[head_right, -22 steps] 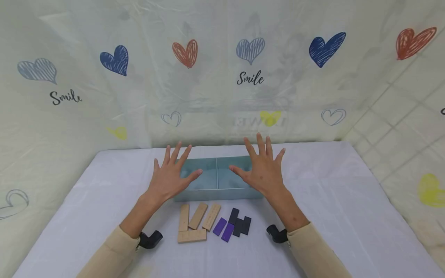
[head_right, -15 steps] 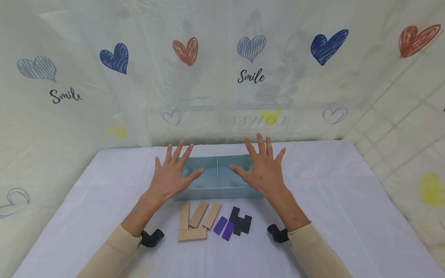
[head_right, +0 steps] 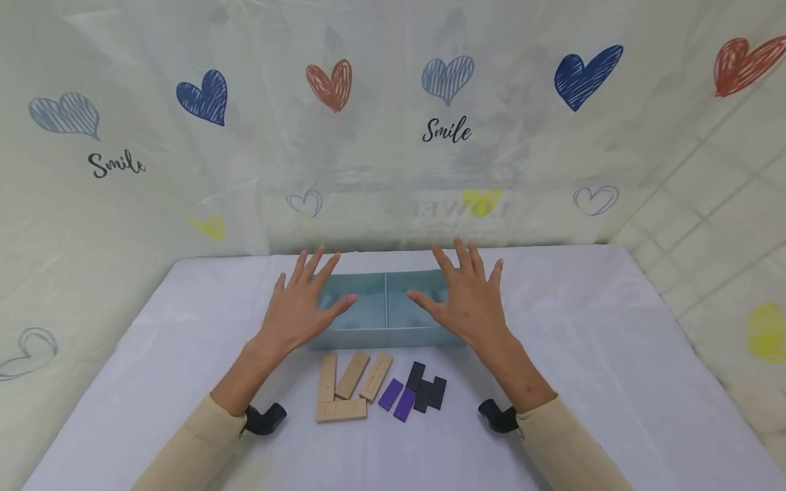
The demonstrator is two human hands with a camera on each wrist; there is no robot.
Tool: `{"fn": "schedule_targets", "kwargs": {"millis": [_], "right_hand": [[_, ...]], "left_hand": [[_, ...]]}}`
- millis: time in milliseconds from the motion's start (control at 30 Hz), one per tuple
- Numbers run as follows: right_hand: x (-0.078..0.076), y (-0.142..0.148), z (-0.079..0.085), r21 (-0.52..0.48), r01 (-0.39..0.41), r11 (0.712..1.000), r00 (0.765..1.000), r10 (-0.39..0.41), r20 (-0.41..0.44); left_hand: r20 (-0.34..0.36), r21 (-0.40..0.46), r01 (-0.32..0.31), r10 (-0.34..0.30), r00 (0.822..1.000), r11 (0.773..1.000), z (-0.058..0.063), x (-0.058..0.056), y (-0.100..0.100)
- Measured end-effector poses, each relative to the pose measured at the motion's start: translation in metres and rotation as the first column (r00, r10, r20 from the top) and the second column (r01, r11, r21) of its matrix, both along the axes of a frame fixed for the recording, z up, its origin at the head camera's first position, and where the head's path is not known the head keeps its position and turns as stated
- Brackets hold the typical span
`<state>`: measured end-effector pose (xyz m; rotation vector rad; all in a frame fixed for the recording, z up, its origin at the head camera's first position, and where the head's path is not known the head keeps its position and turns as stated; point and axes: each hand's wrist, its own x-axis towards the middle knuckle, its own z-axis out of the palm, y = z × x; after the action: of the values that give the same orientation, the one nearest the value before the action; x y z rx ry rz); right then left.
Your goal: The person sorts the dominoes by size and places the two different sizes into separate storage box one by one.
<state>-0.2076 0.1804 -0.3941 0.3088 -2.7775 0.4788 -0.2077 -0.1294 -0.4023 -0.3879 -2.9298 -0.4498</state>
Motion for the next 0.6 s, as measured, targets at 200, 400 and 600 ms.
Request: {"fn": "schedule_targets", "kwargs": {"millis": [200, 400, 600], "right_hand": [[0.006, 0.003, 0.000, -0.032, -0.029, 0.999, 0.999, 0.028, -0.047], [0.010, 0.005, -0.001, -0.098, -0.068, 0.993, 0.994, 0.059, -0.093], [0.016, 0.007, 0.000, -0.174, -0.112, 0.978, 0.985, 0.086, -0.149]], "left_hand": [[-0.019, 0.031, 0.038, -0.037, 0.999, 0.999, -0.001, -0.001, -0.006], [-0.061, 0.103, 0.072, -0.066, 0.996, 0.992, -0.004, -0.002, -0.011], [-0.012, 0.169, 0.089, -0.088, 0.996, 0.982, -0.004, -0.003, -0.018]]}}
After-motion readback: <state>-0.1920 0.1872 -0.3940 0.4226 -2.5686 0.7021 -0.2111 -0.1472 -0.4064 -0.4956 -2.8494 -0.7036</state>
